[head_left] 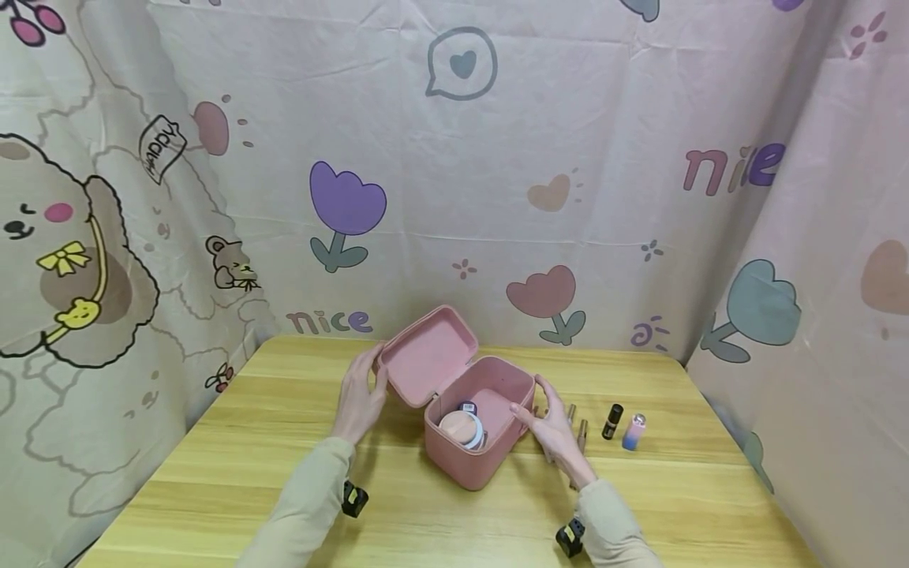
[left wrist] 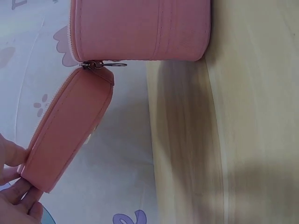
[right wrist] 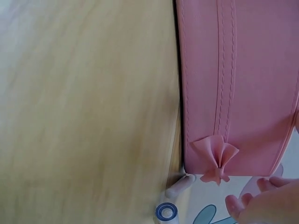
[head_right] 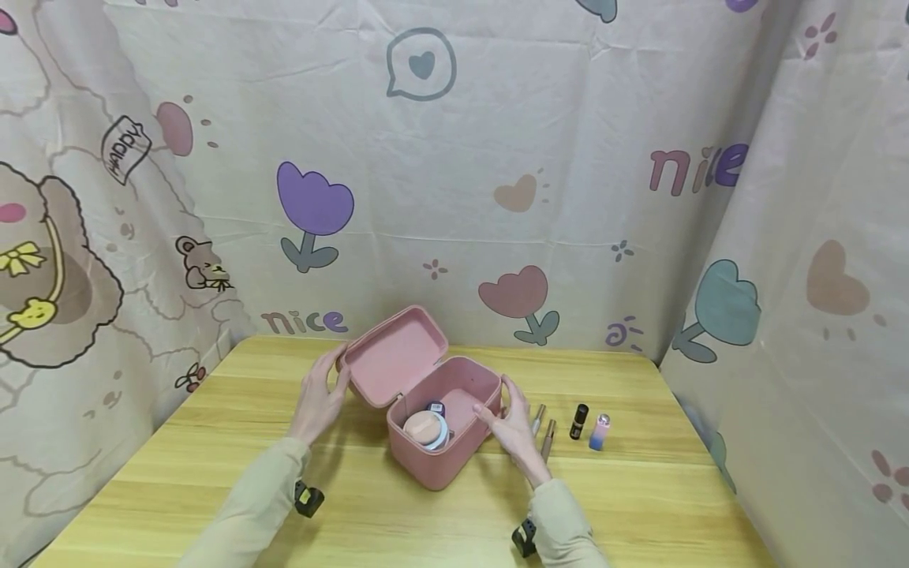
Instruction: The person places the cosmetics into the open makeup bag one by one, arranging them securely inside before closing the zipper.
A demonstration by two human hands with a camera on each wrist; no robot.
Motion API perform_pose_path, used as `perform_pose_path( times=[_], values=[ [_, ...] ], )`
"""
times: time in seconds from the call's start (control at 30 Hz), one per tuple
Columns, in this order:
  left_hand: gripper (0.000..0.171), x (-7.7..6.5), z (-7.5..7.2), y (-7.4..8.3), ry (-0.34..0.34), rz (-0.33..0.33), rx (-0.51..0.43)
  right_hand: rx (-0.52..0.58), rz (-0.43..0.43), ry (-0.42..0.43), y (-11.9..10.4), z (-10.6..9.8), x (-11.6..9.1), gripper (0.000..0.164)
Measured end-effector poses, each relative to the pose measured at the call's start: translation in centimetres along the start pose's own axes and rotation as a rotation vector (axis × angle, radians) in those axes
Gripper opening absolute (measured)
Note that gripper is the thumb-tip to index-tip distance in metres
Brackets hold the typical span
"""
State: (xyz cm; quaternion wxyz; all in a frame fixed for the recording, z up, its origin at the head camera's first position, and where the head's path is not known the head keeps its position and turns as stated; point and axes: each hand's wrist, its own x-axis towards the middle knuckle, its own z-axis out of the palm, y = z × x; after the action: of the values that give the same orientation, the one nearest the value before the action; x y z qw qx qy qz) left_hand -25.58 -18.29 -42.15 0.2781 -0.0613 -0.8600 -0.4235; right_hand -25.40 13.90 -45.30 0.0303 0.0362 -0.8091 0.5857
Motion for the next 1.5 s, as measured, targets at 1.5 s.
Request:
perform_pose_path(
  times=[1.5],
  values=[
    [0.042,-3.9,-1.9,2.2,0.136,0.287,0.326,-0.035,-0.017,-0.079,-0.1,-0.1,-1.2,0.077]
  ],
)
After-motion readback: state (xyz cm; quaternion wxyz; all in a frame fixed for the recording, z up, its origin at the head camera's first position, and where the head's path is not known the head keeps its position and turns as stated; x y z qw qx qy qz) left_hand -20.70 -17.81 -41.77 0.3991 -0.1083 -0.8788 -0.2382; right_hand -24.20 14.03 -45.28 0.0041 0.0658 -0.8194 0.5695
